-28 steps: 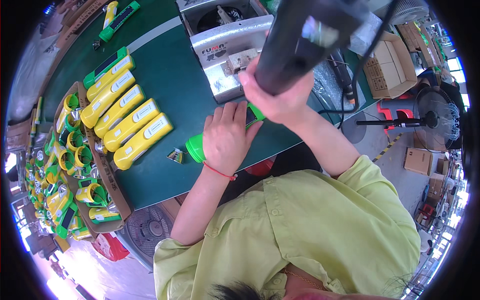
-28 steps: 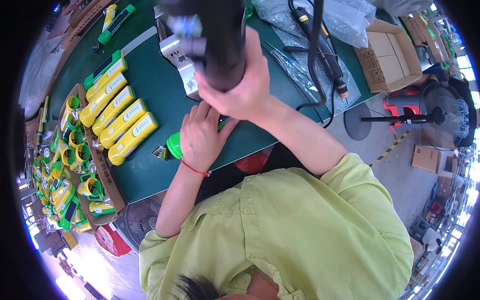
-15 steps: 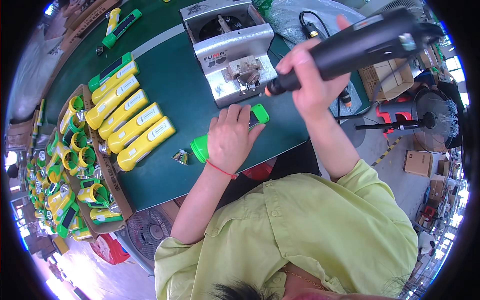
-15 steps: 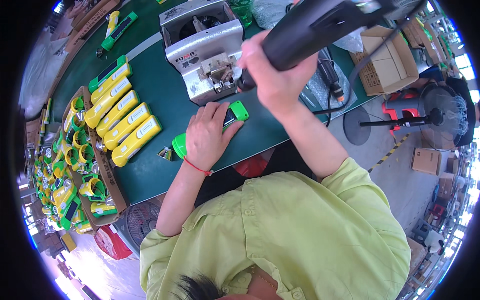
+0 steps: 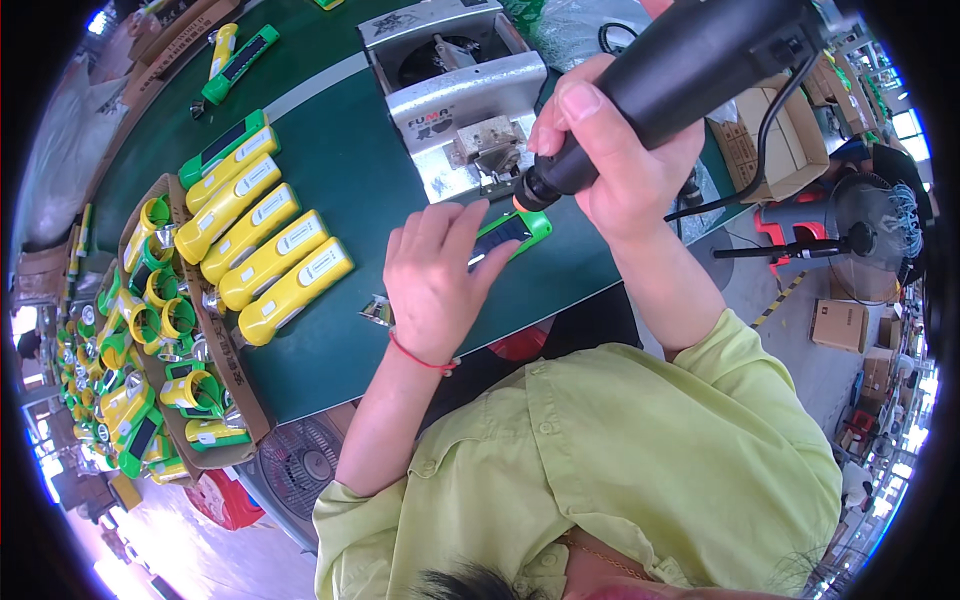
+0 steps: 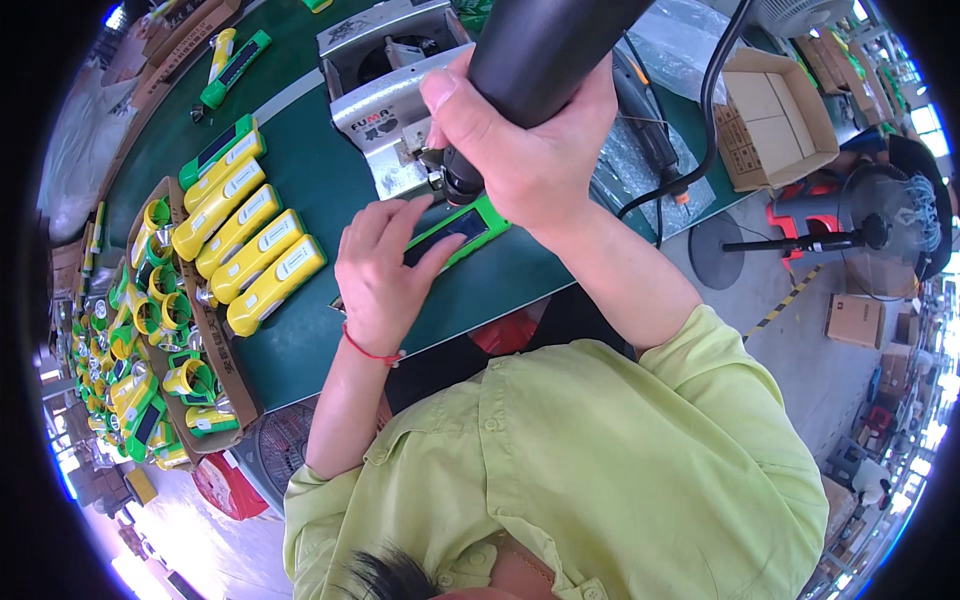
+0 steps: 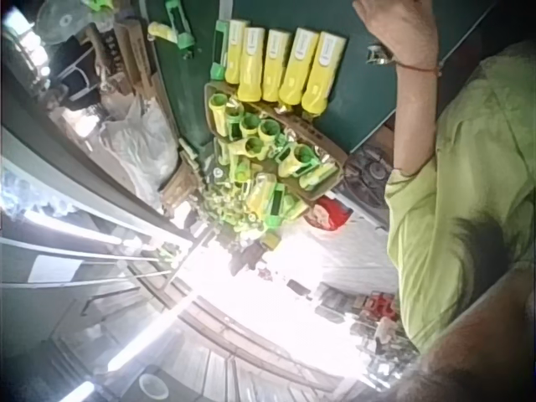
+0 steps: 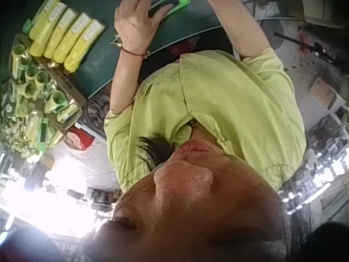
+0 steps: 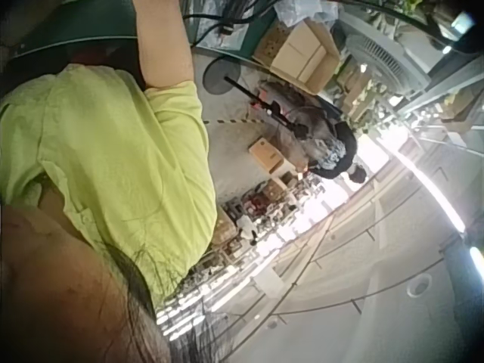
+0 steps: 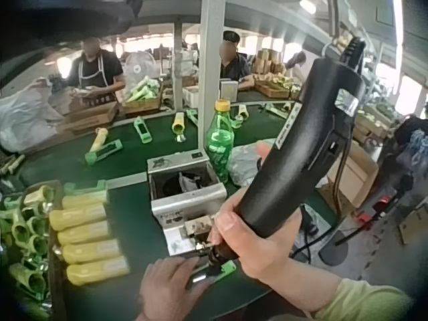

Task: The person secures internal components and device casings for handheld electronic devices by driving screws with an electric screwdriver.

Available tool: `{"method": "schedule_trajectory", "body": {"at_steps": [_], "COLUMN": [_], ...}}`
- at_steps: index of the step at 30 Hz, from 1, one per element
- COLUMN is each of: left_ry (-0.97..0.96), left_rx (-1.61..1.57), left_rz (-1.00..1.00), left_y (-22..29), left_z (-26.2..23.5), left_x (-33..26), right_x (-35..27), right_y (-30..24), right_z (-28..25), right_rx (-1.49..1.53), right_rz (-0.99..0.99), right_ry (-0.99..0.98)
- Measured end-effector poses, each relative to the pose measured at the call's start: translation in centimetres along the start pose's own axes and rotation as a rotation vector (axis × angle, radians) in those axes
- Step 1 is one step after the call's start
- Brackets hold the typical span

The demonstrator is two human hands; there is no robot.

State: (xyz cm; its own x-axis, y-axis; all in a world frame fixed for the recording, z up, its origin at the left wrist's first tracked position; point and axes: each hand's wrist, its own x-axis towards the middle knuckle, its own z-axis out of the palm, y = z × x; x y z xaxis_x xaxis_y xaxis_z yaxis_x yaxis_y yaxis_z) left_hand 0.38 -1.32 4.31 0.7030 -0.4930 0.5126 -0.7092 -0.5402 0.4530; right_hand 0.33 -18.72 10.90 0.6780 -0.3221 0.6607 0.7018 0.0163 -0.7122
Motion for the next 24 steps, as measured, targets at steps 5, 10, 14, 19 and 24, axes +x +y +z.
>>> {"method": "schedule_trajectory", "body": {"at_steps": [5, 10, 14, 19, 24], "left_ry": [-0.177, -0.282, -0.186, -0.201, -0.237], "left_rx": [0.117, 0.046, 0.022, 0.06, 0.105], "left_rz": [0.022, -0.046, -0.037, -0.059, -0.058], "left_y": [-0.8, -3.1, -3.8, -3.8, -3.4], "left_z": [-0.9, -1.3, -1.7, -1.9, -1.8], "left_x": [-2.2, -4.0, -5.1, -6.1, -5.7], "right_x": [-1.4, -3.5, -4.4, -5.3, -5.6], "right_y": [-1.3, -1.5, -2.2, -2.4, -2.5], "right_z": [-2.0, -4.5, -5.5, -6.4, -6.6], "right_rx": [-0.049, -0.073, -0.11, -0.162, -0.194], "right_rz": [-0.021, 0.043, 0.06, 0.055, 0.033], "right_ry": [0.056, 0.13, 0.173, 0.172, 0.166]}}
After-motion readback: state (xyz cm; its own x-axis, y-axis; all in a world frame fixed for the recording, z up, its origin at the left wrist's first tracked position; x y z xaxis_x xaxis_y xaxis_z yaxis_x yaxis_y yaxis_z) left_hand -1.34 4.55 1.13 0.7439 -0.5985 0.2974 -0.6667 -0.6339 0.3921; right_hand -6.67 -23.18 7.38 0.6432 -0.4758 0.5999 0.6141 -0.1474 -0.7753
